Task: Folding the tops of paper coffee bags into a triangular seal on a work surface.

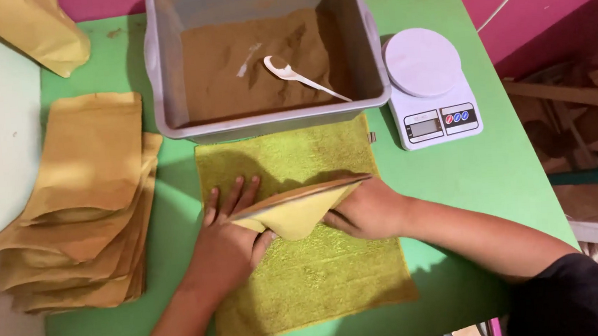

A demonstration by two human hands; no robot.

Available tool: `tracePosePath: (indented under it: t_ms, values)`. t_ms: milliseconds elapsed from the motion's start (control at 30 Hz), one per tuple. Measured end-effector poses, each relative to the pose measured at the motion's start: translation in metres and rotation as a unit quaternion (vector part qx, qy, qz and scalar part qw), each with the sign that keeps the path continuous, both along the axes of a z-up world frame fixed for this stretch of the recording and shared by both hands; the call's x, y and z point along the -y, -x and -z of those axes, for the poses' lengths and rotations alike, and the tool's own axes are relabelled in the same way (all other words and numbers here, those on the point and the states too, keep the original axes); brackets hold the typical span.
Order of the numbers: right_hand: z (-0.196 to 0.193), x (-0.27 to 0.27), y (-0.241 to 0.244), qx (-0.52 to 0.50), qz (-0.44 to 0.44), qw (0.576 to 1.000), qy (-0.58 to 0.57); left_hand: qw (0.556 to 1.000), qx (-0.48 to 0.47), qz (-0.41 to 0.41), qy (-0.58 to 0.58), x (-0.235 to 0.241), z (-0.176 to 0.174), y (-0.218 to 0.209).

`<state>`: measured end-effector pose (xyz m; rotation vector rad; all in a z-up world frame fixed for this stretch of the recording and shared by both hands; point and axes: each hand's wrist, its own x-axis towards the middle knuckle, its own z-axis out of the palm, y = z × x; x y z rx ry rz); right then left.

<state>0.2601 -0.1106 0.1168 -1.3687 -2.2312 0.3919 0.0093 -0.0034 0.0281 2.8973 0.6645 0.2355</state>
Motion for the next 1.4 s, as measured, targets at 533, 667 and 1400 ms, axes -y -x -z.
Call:
tracePosePath:
  t_ms: [533,667,1400]
  values:
    - [0.125,-0.005,-0.056,0.0,0.02,0.964,-0.265,0.974,0.194,-0.015,-0.116,-0.003,0.013,0.001]
    - [0.097,-0.004,-0.041,0.004,0.025,0.982,-0.186,0.989,0.107,-0.04,-0.091,0.005,-0.002,0.003]
    - [0.068,-0.007,-0.027,-0.013,0.062,0.974,-0.217,0.983,0.07,-0.11,-0.132,-0.017,0.025,-0.028]
